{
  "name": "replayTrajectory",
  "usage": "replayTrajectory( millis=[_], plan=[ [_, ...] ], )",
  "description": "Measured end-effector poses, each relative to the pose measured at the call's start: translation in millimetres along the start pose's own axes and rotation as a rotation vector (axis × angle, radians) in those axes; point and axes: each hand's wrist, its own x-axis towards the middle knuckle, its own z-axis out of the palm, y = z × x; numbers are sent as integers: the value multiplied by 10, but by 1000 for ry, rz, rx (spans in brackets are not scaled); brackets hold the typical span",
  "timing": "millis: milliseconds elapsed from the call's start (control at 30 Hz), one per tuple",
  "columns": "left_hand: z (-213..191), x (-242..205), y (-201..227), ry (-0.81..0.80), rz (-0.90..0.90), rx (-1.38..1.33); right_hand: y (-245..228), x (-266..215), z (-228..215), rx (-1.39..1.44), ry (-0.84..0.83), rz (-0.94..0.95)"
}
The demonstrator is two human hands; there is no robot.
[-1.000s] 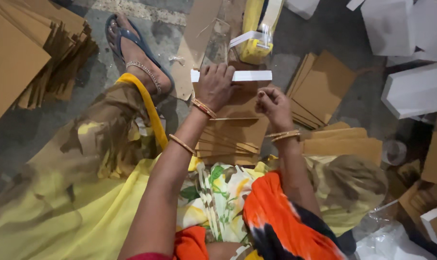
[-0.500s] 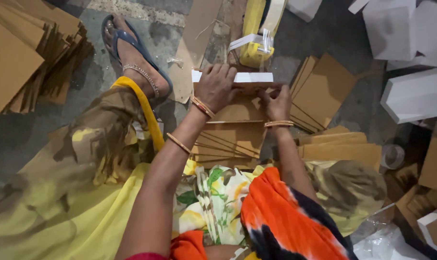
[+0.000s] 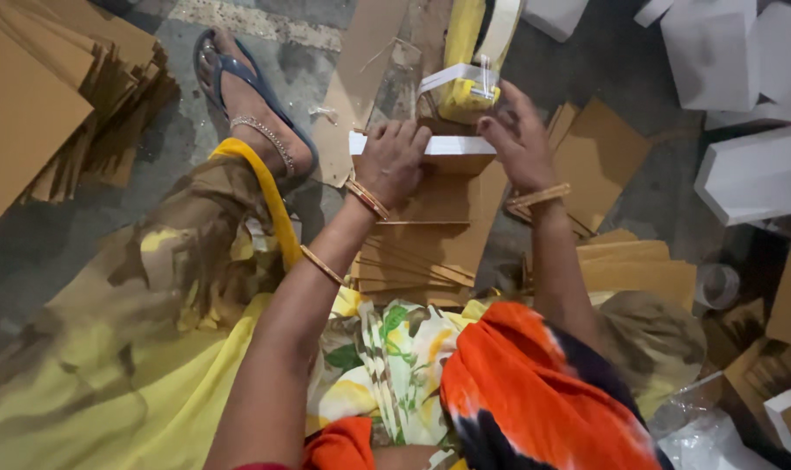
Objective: The person sits on the floor and assembles small cardboard boxes by folding flaps and securing them with tape. They repeatedly pick up flat cardboard pieces, fold them into box shapes, and use a tape dispenser to seal the edges.
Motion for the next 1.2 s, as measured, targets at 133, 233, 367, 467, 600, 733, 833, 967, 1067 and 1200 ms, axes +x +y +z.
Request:
replayTrajectory(
  millis=[133,233,367,467,600,733,833,967,1067,1200],
  plan=[
    [15,11,-56,-17,6,-2,-56,290,242,-3,35,-24],
    [65,-23,22,-56,1,29,93,221,265,-21,128,31],
    [-11,-87,102,30,62,0,322,82,170,-23,106,46],
    [-50,-273,199,-2,146,5,506,-220,-20,192,39,291],
    [-50,-400,309,-7,186,18,694,-574,-134,437,-42,505],
    [-62,-361,317,-22,213,11,803,-520,-269,335,-87,608],
    [-74,-391,366,-16,200,-12,961,-513,-282,248,-118,561],
    [-97,-350,369,-38,162,-22,1058,-564,-255,231,116,589],
    [-82,-330,343,-43,166,-19,946,-706,-256,207,357,462],
    [-56,-339,357,-49,171,-41,631,-996,-121,-15,76,98]
  ],
)
